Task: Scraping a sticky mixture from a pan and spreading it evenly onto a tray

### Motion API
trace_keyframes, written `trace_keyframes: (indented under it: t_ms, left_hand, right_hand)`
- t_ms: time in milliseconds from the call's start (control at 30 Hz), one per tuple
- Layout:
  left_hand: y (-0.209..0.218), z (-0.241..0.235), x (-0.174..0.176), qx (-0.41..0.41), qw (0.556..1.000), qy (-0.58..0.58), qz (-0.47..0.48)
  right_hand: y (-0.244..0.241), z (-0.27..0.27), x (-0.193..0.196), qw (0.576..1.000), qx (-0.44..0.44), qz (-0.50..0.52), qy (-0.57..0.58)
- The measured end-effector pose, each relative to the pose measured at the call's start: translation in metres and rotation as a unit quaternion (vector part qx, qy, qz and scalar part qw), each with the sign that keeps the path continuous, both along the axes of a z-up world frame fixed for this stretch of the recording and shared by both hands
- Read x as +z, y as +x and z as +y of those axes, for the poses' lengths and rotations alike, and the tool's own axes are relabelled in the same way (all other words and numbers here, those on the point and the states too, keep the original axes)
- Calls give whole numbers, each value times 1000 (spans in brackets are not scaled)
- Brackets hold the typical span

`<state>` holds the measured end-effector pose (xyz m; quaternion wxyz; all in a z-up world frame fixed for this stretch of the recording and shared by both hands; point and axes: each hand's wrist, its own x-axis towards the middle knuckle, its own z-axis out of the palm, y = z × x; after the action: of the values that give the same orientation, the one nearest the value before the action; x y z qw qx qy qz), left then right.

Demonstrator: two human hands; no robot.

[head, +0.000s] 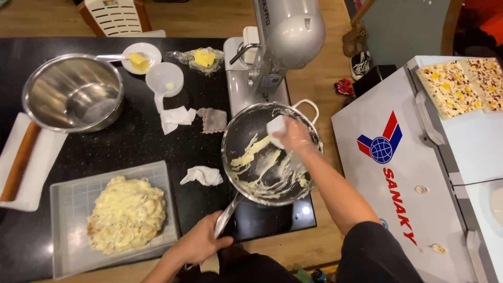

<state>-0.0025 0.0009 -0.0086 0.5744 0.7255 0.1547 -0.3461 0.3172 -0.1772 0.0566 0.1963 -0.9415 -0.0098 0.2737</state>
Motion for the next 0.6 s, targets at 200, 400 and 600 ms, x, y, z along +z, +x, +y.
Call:
trace_keyframes:
  t_ms: [200, 400, 600]
  left_hand:
    - [9, 8, 6, -34, 998, 45, 37]
    - [9, 15, 1, -56, 994, 92, 33]
    - [4, 14, 3, -62, 989, 133, 21]
  right_hand:
    - [-14, 33, 4, 989, 43, 137, 41]
    - [-51, 29, -16, 961, 187, 204, 6]
    - [-71, 5, 18, 933, 276, 229, -1]
